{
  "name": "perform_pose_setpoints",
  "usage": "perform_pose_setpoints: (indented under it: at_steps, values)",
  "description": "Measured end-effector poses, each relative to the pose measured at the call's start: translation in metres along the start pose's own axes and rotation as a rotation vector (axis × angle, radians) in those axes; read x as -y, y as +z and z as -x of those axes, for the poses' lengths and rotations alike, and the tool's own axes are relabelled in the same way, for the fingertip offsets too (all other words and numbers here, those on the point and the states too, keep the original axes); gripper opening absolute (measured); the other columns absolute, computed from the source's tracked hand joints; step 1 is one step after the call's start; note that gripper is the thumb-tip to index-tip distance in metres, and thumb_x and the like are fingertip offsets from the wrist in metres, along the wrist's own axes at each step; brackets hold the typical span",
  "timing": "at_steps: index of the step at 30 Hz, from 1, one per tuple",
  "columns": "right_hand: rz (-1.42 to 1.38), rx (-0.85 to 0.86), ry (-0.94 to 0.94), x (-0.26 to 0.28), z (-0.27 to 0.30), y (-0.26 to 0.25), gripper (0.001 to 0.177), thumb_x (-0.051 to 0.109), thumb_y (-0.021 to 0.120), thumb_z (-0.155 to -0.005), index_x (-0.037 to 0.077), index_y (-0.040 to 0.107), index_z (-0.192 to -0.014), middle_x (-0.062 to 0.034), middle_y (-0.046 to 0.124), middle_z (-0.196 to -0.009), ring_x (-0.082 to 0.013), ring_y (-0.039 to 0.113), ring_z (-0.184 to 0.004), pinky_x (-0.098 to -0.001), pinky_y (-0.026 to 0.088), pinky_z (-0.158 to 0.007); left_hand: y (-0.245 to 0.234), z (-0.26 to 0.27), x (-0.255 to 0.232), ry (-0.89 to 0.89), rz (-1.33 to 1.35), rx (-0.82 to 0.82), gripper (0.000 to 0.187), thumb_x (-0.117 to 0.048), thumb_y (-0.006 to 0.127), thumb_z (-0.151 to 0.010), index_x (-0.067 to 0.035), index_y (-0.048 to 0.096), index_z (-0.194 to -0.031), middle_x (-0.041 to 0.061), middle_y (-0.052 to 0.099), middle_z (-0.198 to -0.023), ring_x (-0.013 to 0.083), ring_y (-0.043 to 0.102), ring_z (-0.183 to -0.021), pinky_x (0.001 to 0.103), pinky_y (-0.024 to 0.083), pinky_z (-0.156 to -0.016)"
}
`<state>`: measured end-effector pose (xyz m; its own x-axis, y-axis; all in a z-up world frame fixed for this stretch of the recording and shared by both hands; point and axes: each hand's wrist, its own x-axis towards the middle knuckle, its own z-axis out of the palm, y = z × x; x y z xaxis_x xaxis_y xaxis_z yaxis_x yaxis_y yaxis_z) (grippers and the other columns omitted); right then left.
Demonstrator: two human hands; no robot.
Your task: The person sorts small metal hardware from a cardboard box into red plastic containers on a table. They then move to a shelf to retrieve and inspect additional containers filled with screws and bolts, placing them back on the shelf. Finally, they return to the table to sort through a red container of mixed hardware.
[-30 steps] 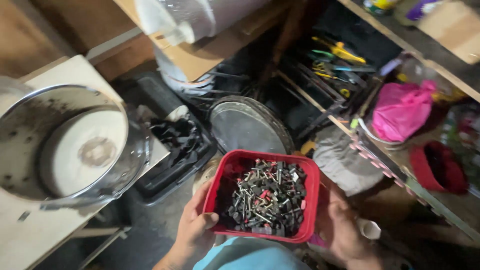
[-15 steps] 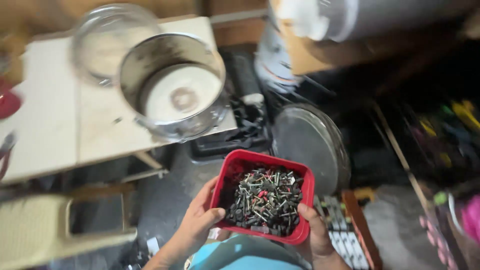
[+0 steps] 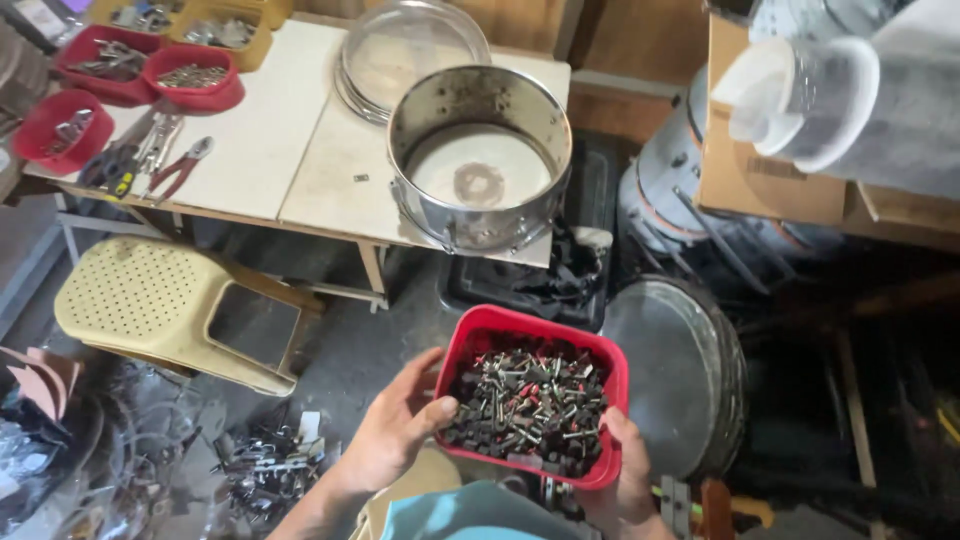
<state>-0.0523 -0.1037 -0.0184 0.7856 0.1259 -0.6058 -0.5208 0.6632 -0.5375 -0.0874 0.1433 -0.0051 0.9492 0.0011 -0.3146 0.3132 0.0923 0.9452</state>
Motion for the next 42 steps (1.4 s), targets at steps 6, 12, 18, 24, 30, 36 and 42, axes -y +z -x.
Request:
perform_pose_setpoints:
  at_steps: [6, 12, 18, 24, 30, 36, 42]
  values:
    - [0.034, -0.004, -0.012, -0.011, -0.01, 0.031, 0.068, 0.032, 0.037, -0.09, -0.005, 0.049, -0.147, -0.0336, 0.057, -0.133, -0.0494, 0.054, -0.119, -0.0669, 0.042, -0.104, -0.03, 0.0, -0.007, 0.464, -0.525, -0.422, 0.068, -0.037, 0.077, -0.082, -0.003, 0.057, -0.137, 0.015, 0.068, -0.132, 0.0247, 0.067, -0.119, 0.038, 0.053, -0.104]
    - [0.037, 0.185, -0.067, -0.057, -0.043, 0.092, 0.063, 0.033, 0.043, -0.091, -0.004, 0.053, -0.141, -0.0323, 0.063, -0.126, -0.0483, 0.06, -0.113, -0.0658, 0.049, -0.094, -0.068, -0.015, -0.042, 0.866, -0.774, -0.361, 0.048, -0.029, 0.074, -0.089, 0.003, 0.065, -0.122, 0.022, 0.067, -0.122, 0.0364, 0.066, -0.109, 0.047, 0.053, -0.099]
    - [-0.022, 0.198, 0.169, -0.122, -0.101, 0.15, 0.072, 0.042, 0.037, -0.089, -0.006, 0.05, -0.142, -0.0323, 0.057, -0.136, -0.0466, 0.053, -0.117, -0.061, 0.039, -0.106, -0.144, -0.068, -0.038, 0.647, -1.264, -0.231, 0.096, -0.061, 0.075, -0.086, 0.014, 0.046, -0.139, 0.034, 0.052, -0.138, 0.0445, 0.049, -0.13, 0.05, 0.035, -0.115]
    - [0.011, 0.19, 0.117, -0.155, -0.111, 0.234, 0.067, 0.028, 0.037, -0.089, -0.003, 0.046, -0.148, -0.031, 0.055, -0.138, -0.0447, 0.052, -0.123, -0.059, 0.039, -0.108, -0.2, -0.096, -0.064, 0.299, -1.301, -0.232, 0.115, -0.085, 0.078, -0.071, 0.002, 0.043, -0.139, 0.03, 0.049, -0.125, 0.0475, 0.048, -0.116, 0.059, 0.037, -0.104]
    - [0.021, 0.599, -0.124, -0.167, -0.139, 0.271, 0.065, 0.024, 0.06, -0.087, -0.009, 0.049, -0.141, -0.0333, 0.065, -0.126, -0.0443, 0.066, -0.111, -0.0547, 0.055, -0.095, -0.242, -0.118, -0.091, 0.075, -1.122, -0.028, 0.111, -0.075, 0.079, -0.076, -0.012, 0.032, -0.154, 0.033, 0.028, -0.149, 0.0516, 0.029, -0.137, 0.066, 0.028, -0.109]
    - [-0.01, 0.487, -0.057, -0.177, -0.192, 0.279, 0.058, 0.028, 0.056, -0.089, -0.003, 0.055, -0.138, -0.0287, 0.068, -0.122, -0.0402, 0.068, -0.101, -0.0488, 0.055, -0.084, -0.266, -0.147, -0.069, 0.333, -1.073, -0.114, 0.09, -0.056, 0.079, -0.078, -0.012, 0.043, -0.148, 0.028, 0.04, -0.142, 0.0505, 0.039, -0.128, 0.063, 0.032, -0.104]
    - [-0.064, 0.42, 0.104, -0.167, -0.256, 0.285, 0.062, 0.034, 0.05, -0.09, -0.002, 0.056, -0.139, -0.0265, 0.065, -0.133, -0.0411, 0.063, -0.113, -0.0531, 0.05, -0.094, -0.275, -0.184, -0.085, 0.526, -1.071, -0.176, 0.063, -0.037, 0.076, -0.083, -0.009, 0.054, -0.136, 0.028, 0.047, -0.139, 0.0512, 0.046, -0.123, 0.067, 0.038, -0.1]
